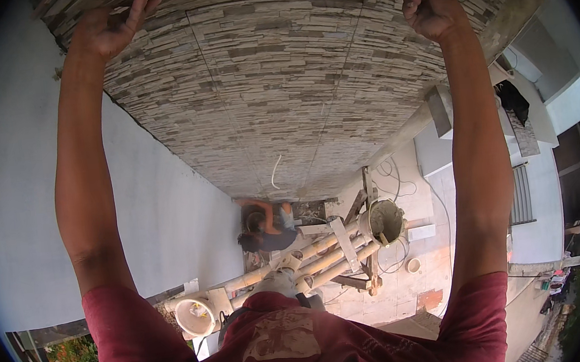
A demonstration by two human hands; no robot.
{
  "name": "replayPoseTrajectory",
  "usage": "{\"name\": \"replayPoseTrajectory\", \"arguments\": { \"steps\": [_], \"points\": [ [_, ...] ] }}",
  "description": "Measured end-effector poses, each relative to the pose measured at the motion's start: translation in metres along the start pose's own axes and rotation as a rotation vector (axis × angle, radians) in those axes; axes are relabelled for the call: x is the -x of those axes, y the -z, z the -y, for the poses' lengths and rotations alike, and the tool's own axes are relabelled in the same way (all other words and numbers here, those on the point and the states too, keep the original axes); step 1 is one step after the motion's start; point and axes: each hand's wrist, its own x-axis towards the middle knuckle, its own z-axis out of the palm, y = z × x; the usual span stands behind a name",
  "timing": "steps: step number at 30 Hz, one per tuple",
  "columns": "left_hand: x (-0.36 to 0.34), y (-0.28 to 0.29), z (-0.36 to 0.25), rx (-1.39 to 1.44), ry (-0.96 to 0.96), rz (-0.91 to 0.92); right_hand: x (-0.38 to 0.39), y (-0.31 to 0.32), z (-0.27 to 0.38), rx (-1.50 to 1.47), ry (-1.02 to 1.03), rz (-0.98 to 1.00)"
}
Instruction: The person scoops mortar from a bucket and spreads it evenly on the back of a stone tile using a trowel. They then lift the tile and press it onto a wall, tapping it with a hammer to secure it in place.
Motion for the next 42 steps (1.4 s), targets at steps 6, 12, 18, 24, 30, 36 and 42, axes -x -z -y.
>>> {"name": "replayPoseTrajectory", "arguments": {
  "steps": [6,12,18,24,30,36,42],
  "points": [
    [-0.006,-0.044,-0.008,0.005,0.006,-0.047,-0.007,-0.014,0.010,0.049,0.011,-0.057],
    [-0.011,-0.073,-0.007,0.037,-0.041,-0.198,-0.007,-0.026,0.023,0.080,0.013,-0.132],
    [-0.020,-0.096,-0.024,0.057,-0.016,-0.326,-0.013,-0.036,0.017,-0.018,0.078,-0.051],
    [-0.028,-0.121,-0.012,0.008,-0.058,-0.364,-0.030,-0.032,-0.004,0.346,0.403,-0.006],
    [-0.049,-0.108,0.023,-0.246,-0.388,-0.173,-0.061,-0.043,-0.016,0.766,0.662,-0.271],
    [-0.115,-0.039,0.108,-1.565,-1.319,-0.270,-0.098,-0.045,-0.026,0.885,0.858,-0.398],
    [-0.130,-0.062,0.181,-1.883,-1.207,-0.395,-0.101,-0.051,-0.022,0.864,0.813,-0.385]
  ]
}}
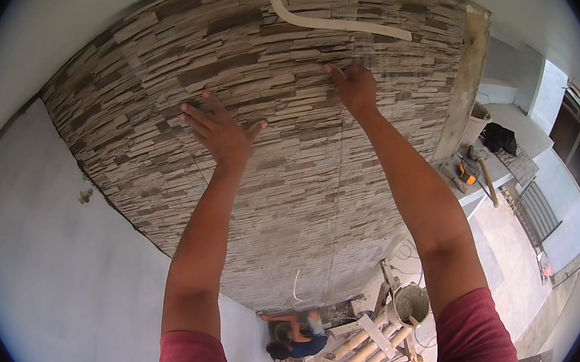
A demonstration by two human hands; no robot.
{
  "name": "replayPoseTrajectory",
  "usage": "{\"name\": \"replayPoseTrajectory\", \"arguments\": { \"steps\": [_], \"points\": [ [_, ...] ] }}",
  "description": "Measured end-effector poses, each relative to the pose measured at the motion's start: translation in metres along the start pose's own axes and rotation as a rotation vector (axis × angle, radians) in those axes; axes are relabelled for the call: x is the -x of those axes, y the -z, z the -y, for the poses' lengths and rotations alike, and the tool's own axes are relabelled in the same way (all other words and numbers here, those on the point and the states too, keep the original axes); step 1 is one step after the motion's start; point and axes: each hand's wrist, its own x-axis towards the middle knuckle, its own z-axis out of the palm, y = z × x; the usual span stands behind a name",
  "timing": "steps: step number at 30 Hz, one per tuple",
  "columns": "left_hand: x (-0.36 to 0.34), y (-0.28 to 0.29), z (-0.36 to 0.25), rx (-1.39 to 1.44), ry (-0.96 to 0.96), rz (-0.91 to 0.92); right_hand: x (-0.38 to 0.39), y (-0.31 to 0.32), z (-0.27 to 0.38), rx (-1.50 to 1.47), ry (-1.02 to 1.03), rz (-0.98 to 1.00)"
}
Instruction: The person scoops mortar from a bucket and spreads it evenly on the back of a stone tile using a trowel. They then lift the tile and press it onto a wall, tapping it with a hammer to secure it in place.
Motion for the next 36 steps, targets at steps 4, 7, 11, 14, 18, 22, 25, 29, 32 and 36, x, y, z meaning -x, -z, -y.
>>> {"name": "replayPoseTrajectory", "arguments": {
  "steps": [4,7,11,14,18,22,25,29,32,36],
  "points": [
    [-0.012,-0.019,-0.001,0.039,0.032,-0.014,-0.010,-0.008,-0.001,-0.047,-0.030,0.050],
    [-0.020,-0.017,-0.006,0.029,0.050,0.078,-0.014,-0.005,-0.001,-0.014,0.099,0.035],
    [-0.035,-0.013,-0.013,-0.015,0.088,0.169,-0.018,-0.009,0.011,-0.014,0.058,0.034],
    [-0.027,-0.017,-0.017,0.005,0.108,0.203,-0.014,-0.005,-0.013,0.118,0.151,0.038],
    [-0.035,-0.016,-0.007,-0.055,0.132,0.232,0.090,0.003,-0.056,-0.011,0.071,0.155],
    [-0.038,-0.013,-0.016,-0.027,0.089,0.210,0.291,0.047,-0.196,0.227,-0.213,0.303],
    [-0.036,-0.010,-0.039,0.005,0.170,0.270,0.520,0.135,-0.319,0.692,-0.766,0.961],
    [-0.037,-0.017,-0.023,0.010,0.158,0.219,0.760,0.299,-0.310,0.653,-1.592,1.383],
    [-0.035,-0.016,-0.020,-0.033,0.134,0.209,0.837,0.378,-0.254,0.477,-2.104,0.807],
    [-0.039,-0.024,-0.031,-0.088,0.121,0.237,0.904,0.406,-0.213,0.282,-2.309,0.185]
  ]
}}
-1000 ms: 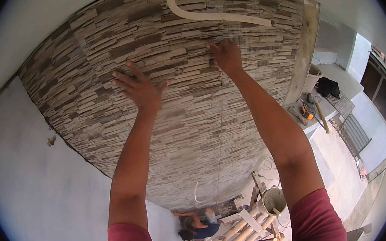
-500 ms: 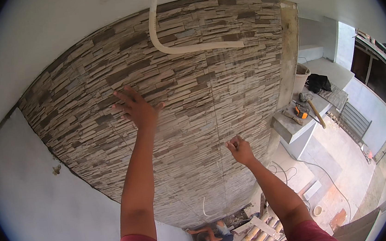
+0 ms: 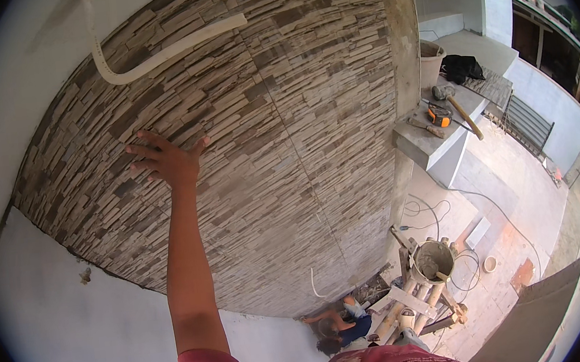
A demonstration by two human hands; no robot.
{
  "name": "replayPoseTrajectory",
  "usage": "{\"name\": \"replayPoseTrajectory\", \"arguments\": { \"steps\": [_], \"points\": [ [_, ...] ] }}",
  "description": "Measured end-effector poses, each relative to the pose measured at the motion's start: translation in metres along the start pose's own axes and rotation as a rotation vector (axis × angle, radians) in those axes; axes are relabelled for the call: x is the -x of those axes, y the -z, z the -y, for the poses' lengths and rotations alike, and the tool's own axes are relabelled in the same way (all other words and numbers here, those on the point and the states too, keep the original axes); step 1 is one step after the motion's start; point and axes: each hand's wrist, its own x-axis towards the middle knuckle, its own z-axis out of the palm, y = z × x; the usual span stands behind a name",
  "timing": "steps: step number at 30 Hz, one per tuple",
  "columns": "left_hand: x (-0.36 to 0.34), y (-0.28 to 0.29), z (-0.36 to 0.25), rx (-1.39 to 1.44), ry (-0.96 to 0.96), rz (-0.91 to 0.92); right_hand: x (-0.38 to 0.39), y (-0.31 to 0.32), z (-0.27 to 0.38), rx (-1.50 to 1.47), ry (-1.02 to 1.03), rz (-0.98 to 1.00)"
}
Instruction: The person scoops mortar from a bucket and spreads it evenly on the back of a stone tile using a trowel. They then lift the tile and press it onto a wall, tapping it with a hammer to secure it in place.
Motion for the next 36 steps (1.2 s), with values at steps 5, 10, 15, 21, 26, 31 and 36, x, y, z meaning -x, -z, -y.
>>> {"name": "replayPoseTrajectory", "arguments": {
  "steps": [5,10,15,21,26,31,36],
  "points": [
    [-0.053,-0.013,0.024,-0.117,0.010,-0.174,-0.013,-0.051,0.155,-0.183,0.382,0.048],
    [-0.042,-0.026,-0.037,-0.059,0.124,-0.239,0.166,0.016,0.346,0.239,1.314,-0.500],
    [-0.039,-0.039,-0.016,-0.090,-0.014,-0.381,0.257,0.130,0.494,0.035,1.526,-0.672],
    [-0.045,-0.030,-0.013,-0.122,0.005,-0.334,0.273,0.247,0.630,0.147,1.428,-1.117],
    [-0.053,-0.035,-0.008,-0.117,0.107,-0.256,0.262,0.285,0.695,0.063,1.291,-1.147],
    [-0.061,-0.010,-0.007,-0.109,0.214,-0.154,0.249,0.315,0.742,0.093,1.432,-1.009],
    [-0.028,0.018,-0.028,0.089,0.191,-0.054,0.236,0.318,0.780,0.249,1.548,-1.110]
  ]
}}
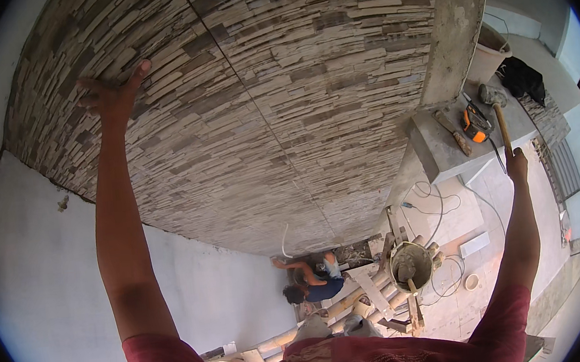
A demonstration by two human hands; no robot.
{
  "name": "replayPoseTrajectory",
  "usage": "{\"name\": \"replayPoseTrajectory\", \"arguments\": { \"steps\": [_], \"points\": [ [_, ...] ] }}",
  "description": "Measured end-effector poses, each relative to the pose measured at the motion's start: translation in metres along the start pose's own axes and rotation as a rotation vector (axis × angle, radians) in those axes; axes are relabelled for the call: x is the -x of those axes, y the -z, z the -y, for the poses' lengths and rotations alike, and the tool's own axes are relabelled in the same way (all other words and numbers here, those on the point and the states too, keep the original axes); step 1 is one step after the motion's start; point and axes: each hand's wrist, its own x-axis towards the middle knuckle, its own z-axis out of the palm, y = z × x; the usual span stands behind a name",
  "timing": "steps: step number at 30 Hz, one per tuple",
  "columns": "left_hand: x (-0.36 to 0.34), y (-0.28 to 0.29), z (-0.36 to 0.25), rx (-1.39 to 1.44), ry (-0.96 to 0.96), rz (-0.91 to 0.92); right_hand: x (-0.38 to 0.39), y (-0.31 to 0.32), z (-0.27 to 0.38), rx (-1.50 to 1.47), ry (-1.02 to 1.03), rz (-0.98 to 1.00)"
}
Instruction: The person scoops mortar from a bucket and spreads it evenly on the back of a stone tile using a trowel. They then lift the tile and press it onto a wall, tapping it with a hammer to secure it in place.
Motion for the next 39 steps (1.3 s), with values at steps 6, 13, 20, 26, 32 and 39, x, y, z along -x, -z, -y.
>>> {"name": "replayPoseTrajectory", "arguments": {
  "steps": [6,13,20,26,32,39],
  "points": [
    [0.014,0.006,-0.005,0.051,0.015,0.017,-0.066,-0.012,-0.035,-0.041,0.185,-0.068],
    [0.014,-0.001,-0.007,0.021,-0.036,-0.028,0.026,0.005,0.038,-0.414,0.085,-0.231],
    [0.026,0.011,-0.056,0.203,0.046,-0.011,0.163,0.155,0.224,-1.039,0.107,-0.198],
    [0.021,0.022,-0.062,0.161,0.107,0.116,0.174,0.194,0.350,-0.691,0.664,-0.309],
    [0.029,0.036,-0.074,0.224,0.123,0.149,0.162,0.275,0.520,-0.403,1.121,-0.560],
    [0.036,0.056,-0.067,0.262,0.123,0.160,0.143,0.329,0.643,-0.286,1.274,-0.705]
  ]
}}
